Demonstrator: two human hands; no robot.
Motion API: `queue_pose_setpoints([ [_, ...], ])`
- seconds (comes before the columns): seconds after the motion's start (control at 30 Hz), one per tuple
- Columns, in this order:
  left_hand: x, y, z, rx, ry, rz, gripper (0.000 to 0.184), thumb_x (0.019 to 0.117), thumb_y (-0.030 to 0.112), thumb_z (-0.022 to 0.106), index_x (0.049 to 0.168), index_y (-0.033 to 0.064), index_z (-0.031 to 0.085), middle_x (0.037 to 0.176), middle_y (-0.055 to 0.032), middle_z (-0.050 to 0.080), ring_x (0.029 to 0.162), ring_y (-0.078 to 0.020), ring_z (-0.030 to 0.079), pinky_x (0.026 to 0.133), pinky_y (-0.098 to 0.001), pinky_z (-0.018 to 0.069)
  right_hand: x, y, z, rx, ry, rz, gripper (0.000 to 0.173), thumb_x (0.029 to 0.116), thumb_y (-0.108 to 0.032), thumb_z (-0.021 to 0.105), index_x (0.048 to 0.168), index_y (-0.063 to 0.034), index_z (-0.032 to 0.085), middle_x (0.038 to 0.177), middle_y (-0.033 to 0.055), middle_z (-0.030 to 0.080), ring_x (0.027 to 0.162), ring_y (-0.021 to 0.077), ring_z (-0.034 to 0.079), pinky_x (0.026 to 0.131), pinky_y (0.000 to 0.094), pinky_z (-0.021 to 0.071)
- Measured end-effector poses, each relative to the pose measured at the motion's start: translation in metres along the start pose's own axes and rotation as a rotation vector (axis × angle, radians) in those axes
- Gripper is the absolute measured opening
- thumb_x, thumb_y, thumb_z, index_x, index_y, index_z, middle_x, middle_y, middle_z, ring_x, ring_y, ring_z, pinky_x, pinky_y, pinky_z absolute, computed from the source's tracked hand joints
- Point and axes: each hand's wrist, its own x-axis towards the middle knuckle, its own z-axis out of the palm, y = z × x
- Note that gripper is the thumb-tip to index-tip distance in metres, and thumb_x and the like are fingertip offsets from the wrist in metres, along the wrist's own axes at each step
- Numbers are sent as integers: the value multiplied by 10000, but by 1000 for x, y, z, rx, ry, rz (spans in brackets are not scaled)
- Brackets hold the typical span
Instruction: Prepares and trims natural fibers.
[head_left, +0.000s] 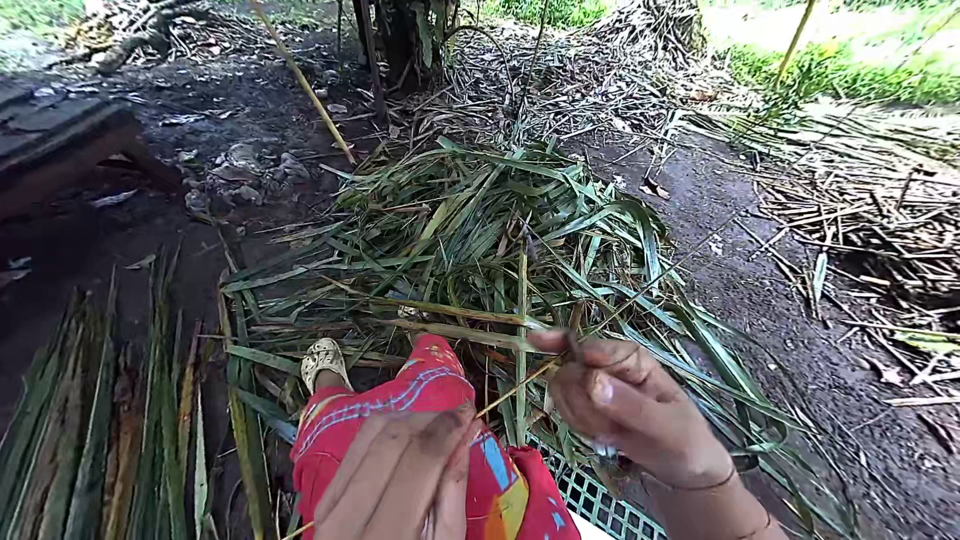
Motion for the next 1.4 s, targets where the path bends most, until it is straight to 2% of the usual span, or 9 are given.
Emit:
queue_pose_setpoints([
  [0.23,-5,-9,-12,123,36,46,149,1013,156,611,956,48,698,846,-74,663,861,-128,620,799,-177,476,5,-26,-29,15,200,-25,410,1035,-399,547,1401,-220,590,549,-152,501,488,-60,474,531,126,434],
  [0.37,-4,-8,-5,61,27,42,163,1004,150,621,923,38,709,843,-73,676,879,-119,622,818,-164,470,0,-3,10,-3,-26,100,448,1057,-360,512,1434,-124,566,692,-190,557,561,-124,430,515,77,365],
  [0.5,-4,-4,-6,-47,-32,-10,223,1036,189,587,954,23,710,861,-71,683,888,-79,622,822,-143,467,3,15,21,-7,-100,-21,407,1079,-280,490,1414,-68,576,973,-158,679,671,-156,447,590,56,379],
  [0.6,-5,-6,-12,-101,-67,-41,221,1031,198,601,966,21,716,858,-74,677,885,-70,624,817,-142,472,4,9,5,-25,6,-104,351,1059,-341,530,1337,-159,644,714,-180,594,606,-112,478,568,89,399],
  [0.73,-7,-11,-17,-76,-82,-50,225,1028,200,605,949,20,716,844,-77,676,872,-71,626,809,-138,477,8,-10,-26,-6,197,-179,403,1035,-387,554,1386,-198,616,564,-159,518,502,-65,470,543,128,426],
  [0.87,-9,-16,-12,-43,-85,-60,240,1020,185,605,920,1,723,818,-94,682,846,-85,623,792,-144,471,6,-6,-19,32,114,-91,426,1038,-400,540,1432,-241,572,590,-171,534,524,-76,484,566,121,437],
  [1.0,-11,-22,-16,-50,-95,-41,244,1027,189,598,930,-6,708,845,-103,681,868,-86,621,802,-143,469,5,9,-6,122,-34,32,387,1047,-336,543,1380,-151,608,650,-185,547,560,-101,461,538,98,389],
  [1.3,-24,-56,-63,-74,-231,-118,342,1030,207,613,904,-99,700,816,-211,683,826,-130,630,791,-193,485,10,-28,-73,-6,376,-177,374,1035,-373,522,1370,-218,584,490,-126,463,398,-19,444,441,152,428],
  [1.4,-13,-50,-61,-64,-360,-188,360,1053,242,564,1084,-94,688,888,-197,699,776,-99,637,718,-202,523,9,-16,-55,5,331,-144,384,1028,-417,548,1372,-251,581,510,-138,469,435,-29,458,486,153,440],
])
